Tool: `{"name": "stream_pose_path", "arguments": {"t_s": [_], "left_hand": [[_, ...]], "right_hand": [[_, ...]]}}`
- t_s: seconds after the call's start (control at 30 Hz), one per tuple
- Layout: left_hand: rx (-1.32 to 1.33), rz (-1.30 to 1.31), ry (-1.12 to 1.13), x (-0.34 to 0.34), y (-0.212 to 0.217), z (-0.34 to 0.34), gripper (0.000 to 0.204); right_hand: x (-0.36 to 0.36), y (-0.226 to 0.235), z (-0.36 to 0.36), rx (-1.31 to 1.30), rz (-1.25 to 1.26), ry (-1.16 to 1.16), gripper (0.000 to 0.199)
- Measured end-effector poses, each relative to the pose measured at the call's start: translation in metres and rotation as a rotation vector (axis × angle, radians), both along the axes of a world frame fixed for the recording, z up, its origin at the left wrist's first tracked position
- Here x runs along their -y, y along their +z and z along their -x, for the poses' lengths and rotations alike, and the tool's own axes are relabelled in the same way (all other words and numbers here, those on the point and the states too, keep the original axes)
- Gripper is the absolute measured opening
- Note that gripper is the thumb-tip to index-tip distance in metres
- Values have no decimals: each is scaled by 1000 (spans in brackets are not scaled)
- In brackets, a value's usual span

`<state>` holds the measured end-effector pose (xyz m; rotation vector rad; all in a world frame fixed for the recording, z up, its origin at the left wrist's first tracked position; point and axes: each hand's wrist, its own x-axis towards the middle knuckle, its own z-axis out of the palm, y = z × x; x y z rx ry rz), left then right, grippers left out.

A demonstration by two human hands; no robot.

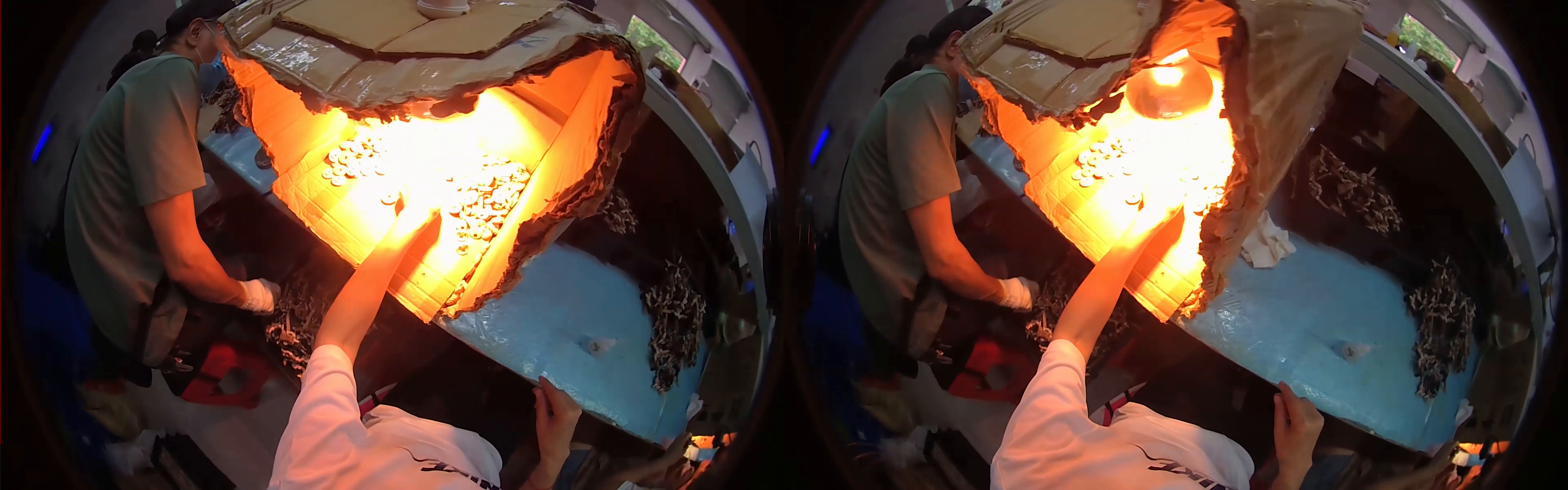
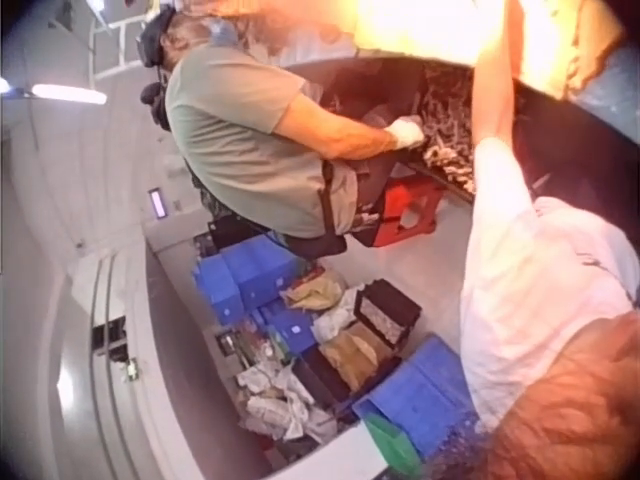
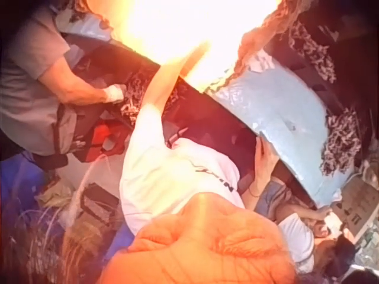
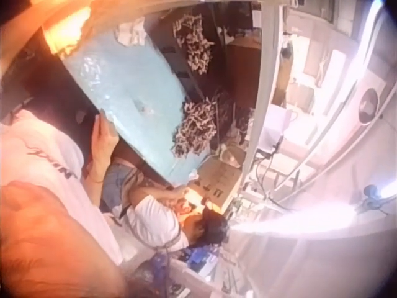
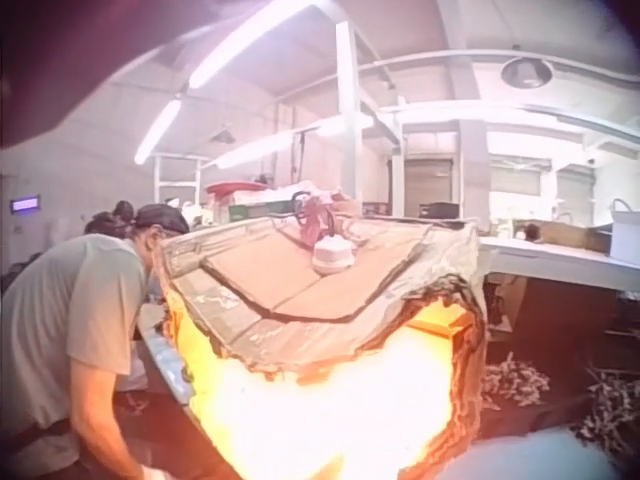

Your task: The person assembles small plastic figurines by applying glue from a bottle to small parts and joining them by hand.

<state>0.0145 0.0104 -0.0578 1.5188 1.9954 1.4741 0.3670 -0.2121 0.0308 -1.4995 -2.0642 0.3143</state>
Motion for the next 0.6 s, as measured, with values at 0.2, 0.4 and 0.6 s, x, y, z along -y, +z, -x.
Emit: {"name": "stream_pose_path", "arguments": {"t_s": [0.2,0.4,0.6], "left_hand": [[-379,86,79,-21,-19,38,18],[-209,164,-89,92,48,-23,26],[-257,-28,-515,206,70,-98,22]], "right_hand": [[4,-6,2,-19,26,24,21],[0,-9,-23,37,-45,1,26],[-10,-15,-35,8,-111,46,24]]}}
